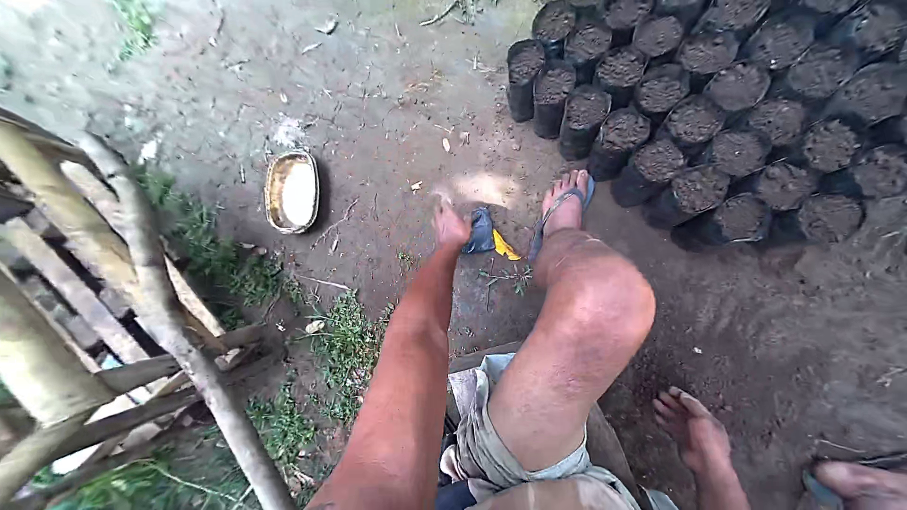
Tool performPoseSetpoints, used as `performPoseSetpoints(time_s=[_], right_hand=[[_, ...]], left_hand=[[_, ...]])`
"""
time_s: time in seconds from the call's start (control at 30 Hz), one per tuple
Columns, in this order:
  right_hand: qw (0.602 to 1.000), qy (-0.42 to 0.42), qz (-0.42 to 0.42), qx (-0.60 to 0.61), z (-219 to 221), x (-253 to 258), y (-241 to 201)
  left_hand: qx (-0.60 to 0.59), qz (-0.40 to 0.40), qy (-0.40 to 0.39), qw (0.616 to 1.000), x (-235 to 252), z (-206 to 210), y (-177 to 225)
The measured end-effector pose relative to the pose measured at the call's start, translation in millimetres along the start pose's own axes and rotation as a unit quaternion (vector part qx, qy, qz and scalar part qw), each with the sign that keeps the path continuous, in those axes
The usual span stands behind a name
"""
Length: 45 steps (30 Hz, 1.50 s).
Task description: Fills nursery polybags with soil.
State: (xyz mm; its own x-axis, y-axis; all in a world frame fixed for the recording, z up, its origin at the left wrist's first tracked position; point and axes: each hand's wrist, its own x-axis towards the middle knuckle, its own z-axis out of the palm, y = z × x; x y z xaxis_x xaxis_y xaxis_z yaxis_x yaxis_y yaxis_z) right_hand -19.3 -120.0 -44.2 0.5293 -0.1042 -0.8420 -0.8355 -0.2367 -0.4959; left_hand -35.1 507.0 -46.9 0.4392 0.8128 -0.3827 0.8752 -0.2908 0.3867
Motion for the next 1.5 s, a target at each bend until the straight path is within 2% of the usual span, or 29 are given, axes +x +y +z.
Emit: performPoseSetpoints(time_s=[0.07,0.17,0.33,0.43,0.47,0.53,0.63,0.7,0.73,0.8,0.87,0.97,1.03,1.1,1.17,1.23,1.3,1.37,1.4,1.5], right_hand=[[1.0,0.0,-0.012,-0.02,-0.2,-8.6,-2.8],[0.999,0.004,-0.024,-0.04,5.4,-24.5,-10.3],[0.998,0.013,-0.052,-0.03,14.8,-44.3,-18.8],[0.996,0.0,-0.092,-0.013,16.7,-59.5,-17.2],[0.994,-0.004,-0.111,-0.003,15.8,-66.2,-18.7],[0.988,-0.004,-0.157,0.006,9.1,-82.5,-23.9],[0.968,0.017,-0.249,-0.009,-9.8,-116.9,-27.8],[0.941,0.024,-0.336,-0.016,-22.8,-145.2,-42.8],[0.927,0.025,-0.373,-0.014,-30.5,-161.0,-49.6],[0.904,0.026,-0.427,0.0,-44.1,-192.3,-62.6],[0.883,0.042,-0.467,0.02,-53.6,-218.1,-67.9],[0.835,0.117,-0.536,0.037,-58.6,-248.3,-64.3],[0.8,0.163,-0.577,0.016,-55.9,-272.7,-62.8],[0.77,0.174,-0.61,-0.067,-56.7,-295.2,-74.0],[0.763,0.184,-0.578,-0.223,-60.2,-303.9,-94.9],[0.79,0.165,-0.477,-0.349,-63.7,-284.9,-111.1],[0.834,0.072,-0.385,-0.388,-72.4,-245.5,-123.7],[0.876,-0.006,-0.364,-0.316,-82.3,-203.0,-129.5],[0.892,-0.015,-0.366,-0.266,-84.7,-185.1,-128.3],[0.907,0.028,-0.389,-0.157,-88.7,-162.3,-132.7]], left_hand=[[0.024,-0.008,-0.031,0.999,-14.4,23.9,-45.7],[0.076,-0.003,-0.081,0.994,-41.9,52.9,-76.6],[0.147,-0.025,-0.059,0.987,-90.1,83.8,-63.4],[0.11,-0.055,-0.061,0.991,-95.0,60.5,-39.7],[0.068,-0.034,-0.051,0.996,-89.7,44.9,-26.0],[-0.037,0.07,0.001,0.997,-77.6,4.6,13.7],[-0.141,0.24,0.086,0.957,-105.6,-86.0,94.7],[-0.202,0.399,0.156,0.88,-153.2,-141.6,144.7],[-0.216,0.465,0.167,0.842,-184.6,-161.1,163.8],[-0.211,0.54,0.141,0.803,-247.7,-177.4,189.7],[-0.188,0.574,0.079,0.793,-300.0,-163.0,200.2],[-0.185,0.61,-0.026,0.77,-337.6,-87.4,194.4],[-0.164,0.647,-0.099,0.739,-345.6,-38.5,191.3],[-0.109,0.688,-0.16,0.699,-354.9,-8.1,184.2],[-0.056,0.708,-0.2,0.675,-364.3,11.7,176.6],[-0.02,0.709,-0.228,0.667,-371.9,29.2,176.2],[-0.003,0.707,-0.241,0.665,-375.7,42.1,186.9],[-0.023,0.708,-0.226,0.668,-373.2,47.6,198.9],[-0.037,0.705,-0.209,0.676,-369.4,49.8,203.2],[-0.073,0.696,-0.145,0.7,-352.6,57.9,220.5]])
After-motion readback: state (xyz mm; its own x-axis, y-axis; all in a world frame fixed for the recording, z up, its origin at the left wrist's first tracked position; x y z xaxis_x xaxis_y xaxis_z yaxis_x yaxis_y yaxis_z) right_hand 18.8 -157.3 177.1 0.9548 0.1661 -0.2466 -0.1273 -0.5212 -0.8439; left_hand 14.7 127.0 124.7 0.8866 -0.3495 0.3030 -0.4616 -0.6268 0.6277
